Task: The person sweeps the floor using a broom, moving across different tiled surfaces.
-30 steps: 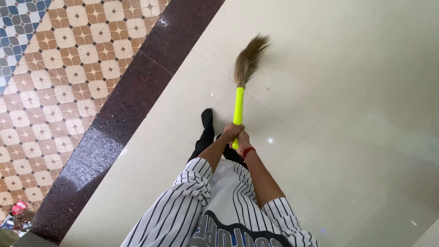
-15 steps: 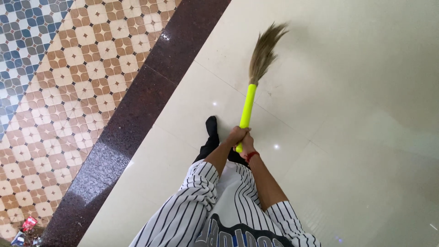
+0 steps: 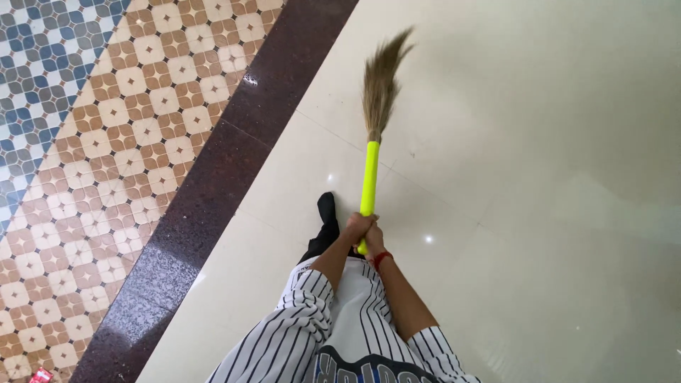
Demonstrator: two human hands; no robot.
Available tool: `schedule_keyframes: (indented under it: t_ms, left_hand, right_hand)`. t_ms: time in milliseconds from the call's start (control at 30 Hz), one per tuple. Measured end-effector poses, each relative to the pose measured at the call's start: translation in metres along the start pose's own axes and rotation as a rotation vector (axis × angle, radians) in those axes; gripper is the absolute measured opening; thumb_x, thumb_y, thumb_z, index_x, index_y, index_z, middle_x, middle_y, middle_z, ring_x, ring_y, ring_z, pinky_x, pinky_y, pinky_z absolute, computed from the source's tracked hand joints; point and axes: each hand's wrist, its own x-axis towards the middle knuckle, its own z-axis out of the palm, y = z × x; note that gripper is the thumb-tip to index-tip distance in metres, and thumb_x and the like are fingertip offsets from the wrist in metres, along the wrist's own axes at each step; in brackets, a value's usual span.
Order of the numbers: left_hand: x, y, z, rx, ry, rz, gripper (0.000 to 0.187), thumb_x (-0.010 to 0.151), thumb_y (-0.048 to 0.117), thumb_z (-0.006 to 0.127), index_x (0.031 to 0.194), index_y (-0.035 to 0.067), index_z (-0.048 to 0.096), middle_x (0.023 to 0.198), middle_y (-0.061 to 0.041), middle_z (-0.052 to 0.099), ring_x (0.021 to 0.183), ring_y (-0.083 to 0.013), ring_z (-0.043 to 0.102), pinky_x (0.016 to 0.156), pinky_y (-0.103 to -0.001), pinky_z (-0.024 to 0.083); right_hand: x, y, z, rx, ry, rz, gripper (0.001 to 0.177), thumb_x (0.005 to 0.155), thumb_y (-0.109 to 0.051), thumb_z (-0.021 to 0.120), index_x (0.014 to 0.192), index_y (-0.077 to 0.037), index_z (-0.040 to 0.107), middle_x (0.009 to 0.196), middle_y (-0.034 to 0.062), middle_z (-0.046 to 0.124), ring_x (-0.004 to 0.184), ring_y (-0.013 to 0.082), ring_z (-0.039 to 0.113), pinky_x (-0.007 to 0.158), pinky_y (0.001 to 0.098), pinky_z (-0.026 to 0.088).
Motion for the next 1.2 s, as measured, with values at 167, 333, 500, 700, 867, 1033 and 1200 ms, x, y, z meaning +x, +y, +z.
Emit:
schedule_keyframes:
  t_ms: [167,333,500,700,867,1033,1200]
  left_hand:
    - [-0.002,0.002,-0.027,-0.056,-0.006,-0.1,0.07,0.086,0.047,0.069,0.129,-0.009,0.061,0.116,-0.027,0.07,0.099,-0.0436,0.075,0.073,-0.058,0.064]
    - [-0.026,-0.03,-0.008,0.008,0.044,0.03,0.07,0.087,0.05,0.071,0.125,-0.009,0.063,0.113,-0.026,0.073,0.095,-0.036,0.076,0.074,-0.045,0.064]
    - [-0.04,-0.063,-0.021,0.057,0.008,0.058,0.068,0.086,0.05,0.072,0.124,-0.005,0.063,0.11,-0.022,0.073,0.095,-0.0336,0.075,0.074,-0.044,0.062]
    - [-0.049,-0.094,-0.053,-0.006,0.025,-0.027,0.061,0.086,0.045,0.071,0.118,-0.006,0.066,0.106,-0.022,0.073,0.092,-0.0361,0.075,0.074,-0.049,0.062]
    - [-0.055,-0.141,-0.048,-0.037,0.127,0.091,0.062,0.085,0.045,0.073,0.114,-0.01,0.069,0.107,-0.023,0.074,0.093,-0.0325,0.075,0.077,-0.044,0.062]
    - [-0.067,-0.164,-0.071,0.02,0.061,0.095,0.064,0.084,0.048,0.073,0.116,-0.007,0.068,0.108,-0.024,0.075,0.095,-0.0332,0.075,0.078,-0.043,0.061]
    - [-0.082,-0.17,-0.103,-0.042,-0.034,0.014,0.061,0.09,0.051,0.066,0.123,-0.001,0.064,0.109,-0.021,0.071,0.096,-0.0344,0.072,0.078,-0.046,0.06]
  right_hand:
    - [0.018,-0.003,0.003,-0.219,-0.024,0.062,0.057,0.108,-0.053,0.025,0.11,-0.003,0.053,0.067,0.013,0.058,0.044,0.0233,0.052,0.036,0.0381,0.034]
    - [-0.015,0.042,-0.016,0.01,-0.055,0.037,0.053,0.106,-0.051,0.025,0.116,-0.008,0.056,0.07,0.0097,0.059,0.046,0.0205,0.05,0.041,0.0371,0.041]
    - [-0.023,0.077,-0.003,0.061,-0.039,-0.038,0.052,0.107,-0.053,0.028,0.114,-0.008,0.053,0.075,0.0116,0.06,0.049,0.0234,0.053,0.041,0.0387,0.043]
    - [-0.028,0.102,0.03,0.005,-0.033,0.006,0.05,0.106,-0.048,0.03,0.112,-0.004,0.054,0.08,0.0138,0.064,0.053,0.026,0.06,0.041,0.0422,0.046]
    - [-0.051,0.132,0.022,-0.097,-0.05,-0.075,0.052,0.107,-0.047,0.03,0.109,-0.001,0.054,0.076,0.0144,0.061,0.049,0.0252,0.058,0.04,0.0402,0.047]
    - [-0.079,0.158,0.048,-0.024,-0.082,-0.031,0.049,0.107,-0.044,0.025,0.108,-0.003,0.052,0.071,0.0136,0.056,0.046,0.0238,0.053,0.038,0.0388,0.043]
    - [-0.08,0.159,0.085,-0.109,-0.098,0.041,0.049,0.108,-0.046,0.026,0.107,-0.005,0.054,0.073,0.0104,0.059,0.05,0.0205,0.056,0.041,0.0379,0.045]
